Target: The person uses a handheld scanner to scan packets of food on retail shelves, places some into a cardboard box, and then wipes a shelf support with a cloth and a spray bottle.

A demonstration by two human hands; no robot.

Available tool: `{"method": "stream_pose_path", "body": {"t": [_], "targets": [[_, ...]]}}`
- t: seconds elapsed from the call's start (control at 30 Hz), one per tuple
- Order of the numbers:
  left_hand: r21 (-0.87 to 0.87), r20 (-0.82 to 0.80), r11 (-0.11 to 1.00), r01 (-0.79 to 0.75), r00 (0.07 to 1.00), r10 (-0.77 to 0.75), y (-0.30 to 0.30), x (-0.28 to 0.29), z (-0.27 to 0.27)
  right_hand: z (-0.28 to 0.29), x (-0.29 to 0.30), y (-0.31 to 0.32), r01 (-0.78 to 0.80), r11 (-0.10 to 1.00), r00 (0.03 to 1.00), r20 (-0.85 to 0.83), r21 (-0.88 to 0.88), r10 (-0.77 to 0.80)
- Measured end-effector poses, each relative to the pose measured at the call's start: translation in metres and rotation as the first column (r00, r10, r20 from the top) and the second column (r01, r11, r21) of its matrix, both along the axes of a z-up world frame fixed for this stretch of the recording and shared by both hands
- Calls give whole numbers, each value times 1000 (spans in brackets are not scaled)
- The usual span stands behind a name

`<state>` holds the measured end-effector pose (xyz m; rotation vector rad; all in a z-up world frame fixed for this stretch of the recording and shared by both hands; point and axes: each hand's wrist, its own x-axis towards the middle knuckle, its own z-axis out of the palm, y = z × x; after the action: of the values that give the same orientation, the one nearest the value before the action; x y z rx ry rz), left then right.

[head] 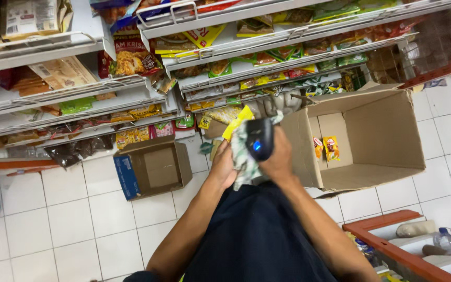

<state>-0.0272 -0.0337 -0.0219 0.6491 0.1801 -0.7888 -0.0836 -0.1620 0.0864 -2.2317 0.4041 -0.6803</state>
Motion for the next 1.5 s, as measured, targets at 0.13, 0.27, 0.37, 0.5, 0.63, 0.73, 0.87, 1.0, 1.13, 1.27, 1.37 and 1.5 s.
{"method": "stream_pose_path", "body": {"t": [0.13,0.27,0.37,0.5,0.63,0.73,0.87,1.0,1.13,1.27,1.37,1.5], "targets": [[-86,1,993,84,996,-84,4,-14,6,0,2,-21,49,997,997,62,58,-52],[-19,32,998,56,998,-55,-10,-17,10,-1,-7,0,-27,999,999,44,35,25],[20,78,1000,-2,997,0,-9,-6,18,-10,-15,5,-162,987,986,40,-6,162],[96,54,994,-47,998,42,14,10,31,-30,-17,-15,26,988,990,-138,151,-5],[-97,14,993,-73,997,75,40,27,25,-29,-23,-50,246,792,962,-242,559,-128],[-404,1,911,81,996,-88,42,35,-2,-20,-28,-70,64,748,998,-48,660,-43],[-889,32,431,154,960,-277,8,24,-36,-15,-27,-49,162,827,979,-193,539,-66],[-200,-329,979,32,939,-98,-32,8,-43,-20,-21,7,-42,942,995,-70,334,69],[-89,-264,994,-67,964,42,-25,28,-34,-5,-33,9,-355,892,928,-11,278,373],[-32,-199,999,-16,980,9,-12,16,-18,-5,-35,-2,-385,886,915,-22,258,403],[-10,-91,999,30,995,-31,-24,-6,1,-19,-27,-4,-125,918,987,-48,377,154],[188,188,982,12,981,-48,-32,-21,16,-42,-26,0,63,867,997,-62,495,-37]]}}
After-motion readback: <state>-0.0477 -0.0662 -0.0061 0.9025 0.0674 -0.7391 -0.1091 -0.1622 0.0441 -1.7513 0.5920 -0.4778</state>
